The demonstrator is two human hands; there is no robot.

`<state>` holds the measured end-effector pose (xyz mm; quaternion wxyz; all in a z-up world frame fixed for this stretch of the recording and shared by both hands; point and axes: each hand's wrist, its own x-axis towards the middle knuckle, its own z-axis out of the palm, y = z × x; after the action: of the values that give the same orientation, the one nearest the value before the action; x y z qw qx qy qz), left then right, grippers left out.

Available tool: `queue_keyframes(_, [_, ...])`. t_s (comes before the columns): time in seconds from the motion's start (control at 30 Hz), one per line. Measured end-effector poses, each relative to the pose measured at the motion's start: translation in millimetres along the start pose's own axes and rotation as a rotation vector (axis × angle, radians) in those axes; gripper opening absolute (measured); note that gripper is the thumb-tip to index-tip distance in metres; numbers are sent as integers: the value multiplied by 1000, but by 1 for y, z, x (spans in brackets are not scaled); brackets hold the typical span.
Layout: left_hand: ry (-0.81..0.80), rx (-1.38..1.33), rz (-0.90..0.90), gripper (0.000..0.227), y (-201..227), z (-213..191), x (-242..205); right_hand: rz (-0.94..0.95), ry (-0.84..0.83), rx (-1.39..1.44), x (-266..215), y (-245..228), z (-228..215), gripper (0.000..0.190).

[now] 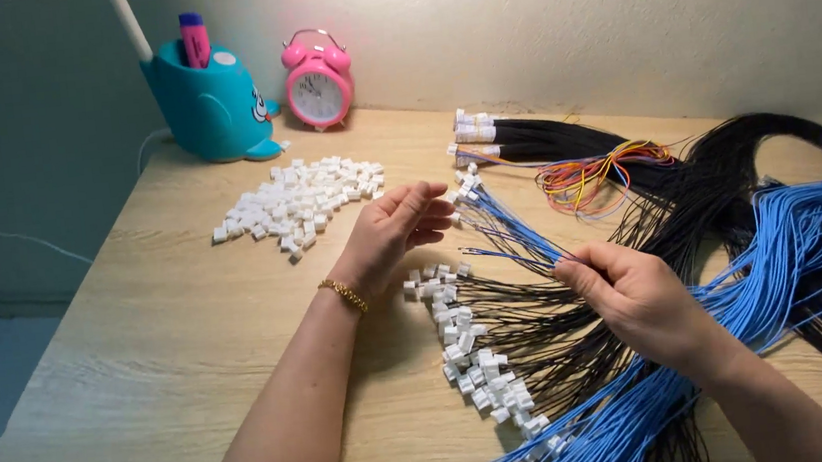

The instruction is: The person assembles wire harnesses by inserting multiple blue wires into white plastic connectors. They repeatedly pick up a connector, align the wires, and push them into the housing until secured. The completed harnesses are placed on the table alongside other finished bundles.

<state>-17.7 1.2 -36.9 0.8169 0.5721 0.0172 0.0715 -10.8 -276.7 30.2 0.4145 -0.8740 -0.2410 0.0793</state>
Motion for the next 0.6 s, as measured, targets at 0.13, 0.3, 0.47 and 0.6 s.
queue_keyframes(0.13, [-92,24,65,50,12,12,-7,18,-14,46,17,-17,3,29])
queue_keyframes(0.3, [-249,70,31,81,19,30,-13,-2,-53,23,29,9,7,25])
queue_keyframes(0.47, [-250,41,55,55,-1,39,-5,51,-139,-47,31,-12,7,25])
queue_keyframes(0.6, [-217,68,92,34,-18,35,8,37,-209,-100,41,-14,13,23])
